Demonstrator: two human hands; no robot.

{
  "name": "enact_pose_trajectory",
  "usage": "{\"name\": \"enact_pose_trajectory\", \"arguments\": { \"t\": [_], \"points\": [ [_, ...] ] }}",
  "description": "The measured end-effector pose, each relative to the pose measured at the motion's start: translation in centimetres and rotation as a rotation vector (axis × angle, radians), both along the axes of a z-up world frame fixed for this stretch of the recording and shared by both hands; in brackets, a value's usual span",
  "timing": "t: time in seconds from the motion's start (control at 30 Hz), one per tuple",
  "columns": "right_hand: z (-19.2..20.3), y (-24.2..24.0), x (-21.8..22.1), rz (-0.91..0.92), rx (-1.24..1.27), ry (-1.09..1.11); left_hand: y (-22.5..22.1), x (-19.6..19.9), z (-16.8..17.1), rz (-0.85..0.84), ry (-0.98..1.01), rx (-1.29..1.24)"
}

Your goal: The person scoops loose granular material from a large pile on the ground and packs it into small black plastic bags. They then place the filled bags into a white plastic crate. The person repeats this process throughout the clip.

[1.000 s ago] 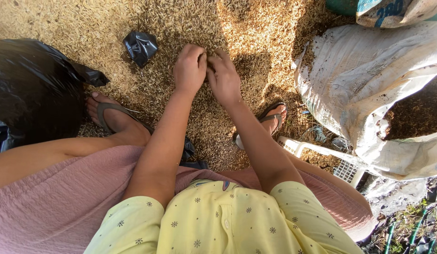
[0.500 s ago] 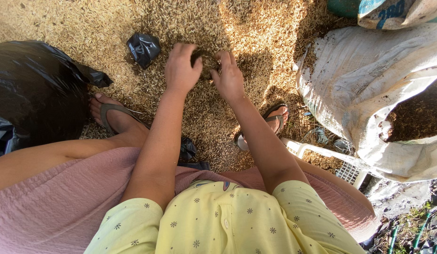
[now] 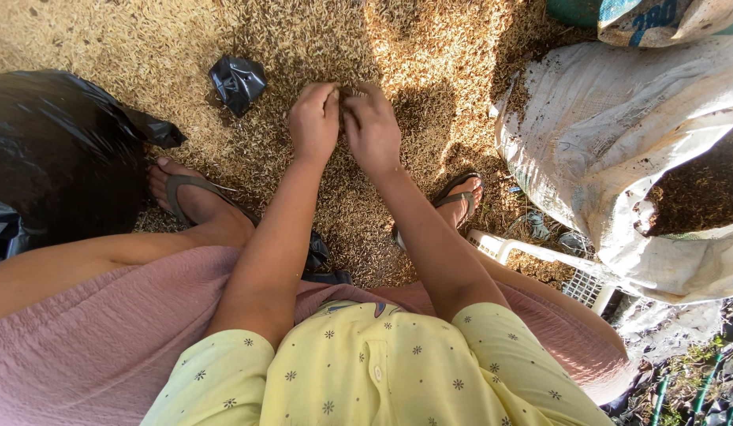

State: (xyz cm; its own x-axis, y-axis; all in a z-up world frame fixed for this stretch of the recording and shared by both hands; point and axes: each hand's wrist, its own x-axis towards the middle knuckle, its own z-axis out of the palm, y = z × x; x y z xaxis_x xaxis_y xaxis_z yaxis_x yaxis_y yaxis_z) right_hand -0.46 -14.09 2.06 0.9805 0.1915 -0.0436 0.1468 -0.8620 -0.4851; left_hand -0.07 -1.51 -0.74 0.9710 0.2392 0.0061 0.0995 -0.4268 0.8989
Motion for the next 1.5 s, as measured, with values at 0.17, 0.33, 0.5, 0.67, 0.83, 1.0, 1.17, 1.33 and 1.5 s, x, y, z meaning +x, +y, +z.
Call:
{"name": "enact_pose_trajectory", "arguments": {
  "t": [0.17,0.33,0.5,0.67,0.83,1.0,1.17,1.33,1.5],
  "points": [
    [-1.1,-1.8,-0.7,-0.242,0.222,0.217,-0.4,-1.1,0.6,0.018,0.221,0.006],
    [-0.8,-3.3,-0.3,-0.059,0.107,0.053,-0.3,0.0,0.1,-0.134,-0.128,0.217],
    [0.3,-2.2,-0.8,0.119,-0.177,-0.187,-0.7,0.9,-1.4,-0.229,0.13,0.073],
    [0.1,-1.4,0.4,0.172,-0.156,0.021,-0.8,-0.4,-2.1,-0.119,0.004,0.142],
    [1.8,-5.4,6.0,-0.053,0.194,0.322,0.1,0.1,-1.4,-0.072,0.075,0.169],
    [1.4,-5.6,8.4,-0.103,-0.234,0.149,1.3,-0.6,0.9,-0.08,0.17,0.141],
    [-2.0,-2.6,2.6,0.047,-0.422,0.264,2.1,-1.2,2.7,-0.15,0.16,0.187],
    [-1.3,-4.3,1.7,-0.077,-0.283,0.368,2.3,-2.7,2.5,-0.213,-0.113,0.463],
    [3.4,-4.8,4.2,-0.413,0.526,0.704,1.7,-3.0,1.2,-0.238,-0.084,0.486]
  ]
}}
